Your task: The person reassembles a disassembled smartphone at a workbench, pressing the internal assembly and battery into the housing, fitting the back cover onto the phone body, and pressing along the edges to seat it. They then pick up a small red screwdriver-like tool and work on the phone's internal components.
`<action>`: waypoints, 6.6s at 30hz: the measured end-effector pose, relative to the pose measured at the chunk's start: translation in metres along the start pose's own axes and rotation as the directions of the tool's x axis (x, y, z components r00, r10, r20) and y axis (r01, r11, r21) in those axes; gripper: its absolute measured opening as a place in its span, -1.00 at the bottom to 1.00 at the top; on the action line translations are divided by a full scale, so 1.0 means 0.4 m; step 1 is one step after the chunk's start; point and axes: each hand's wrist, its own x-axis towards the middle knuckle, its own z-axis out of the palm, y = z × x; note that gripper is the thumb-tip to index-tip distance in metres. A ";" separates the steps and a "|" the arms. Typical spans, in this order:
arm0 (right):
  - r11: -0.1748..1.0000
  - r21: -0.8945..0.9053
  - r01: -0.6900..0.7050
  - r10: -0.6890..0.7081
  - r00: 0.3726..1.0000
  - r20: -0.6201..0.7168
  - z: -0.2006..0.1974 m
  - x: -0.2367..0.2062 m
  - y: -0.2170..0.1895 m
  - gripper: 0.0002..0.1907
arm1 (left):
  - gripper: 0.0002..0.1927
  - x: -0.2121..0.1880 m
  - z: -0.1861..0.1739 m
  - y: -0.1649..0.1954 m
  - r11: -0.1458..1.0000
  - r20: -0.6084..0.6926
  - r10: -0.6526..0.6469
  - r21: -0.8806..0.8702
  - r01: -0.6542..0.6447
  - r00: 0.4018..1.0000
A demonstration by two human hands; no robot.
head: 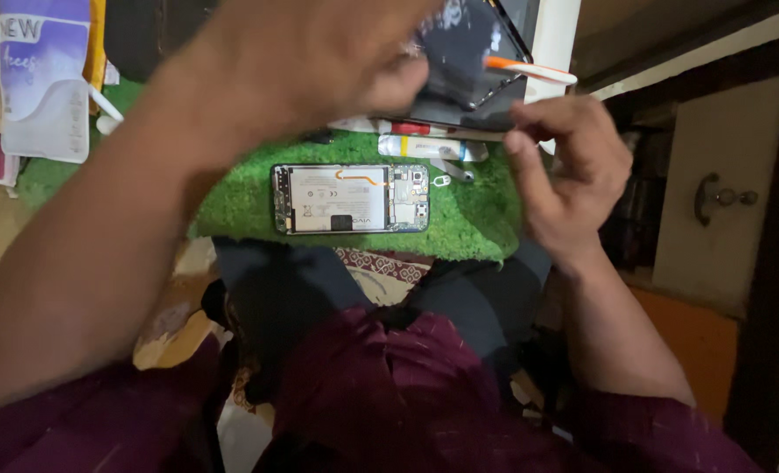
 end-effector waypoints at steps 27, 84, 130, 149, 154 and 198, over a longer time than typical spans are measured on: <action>0.838 0.328 -0.435 0.200 0.805 0.558 0.036 -0.040 -0.029 -0.34 | -0.70 -0.121 -0.039 0.287 -0.031 0.506 -0.635 -0.771 0.636 0.583; 0.971 -0.114 -0.210 0.238 0.799 0.552 0.073 -0.022 0.018 -0.54 | -0.55 -0.191 -0.018 0.232 0.965 0.445 -0.085 -0.184 0.184 0.891; 0.940 -0.337 -0.061 0.232 0.839 0.493 0.091 -0.017 -0.052 -0.67 | -0.45 -0.176 -0.029 0.217 0.923 0.391 -0.117 -0.297 0.246 0.913; 0.971 -0.234 0.039 0.034 0.953 0.301 0.073 -0.025 -0.054 -0.86 | -0.44 -0.163 -0.052 0.209 0.913 0.427 -0.093 -0.325 0.248 0.900; 0.977 -0.199 0.079 -0.020 0.958 0.285 0.070 -0.031 -0.064 -0.87 | -0.49 -0.155 -0.068 0.239 0.913 0.404 -0.159 -0.286 0.289 0.901; 0.988 -0.138 0.068 -0.090 0.983 -0.161 0.035 -0.018 0.077 -0.75 | -0.91 -0.323 -0.101 0.062 0.688 -0.266 -0.642 -0.613 0.388 0.719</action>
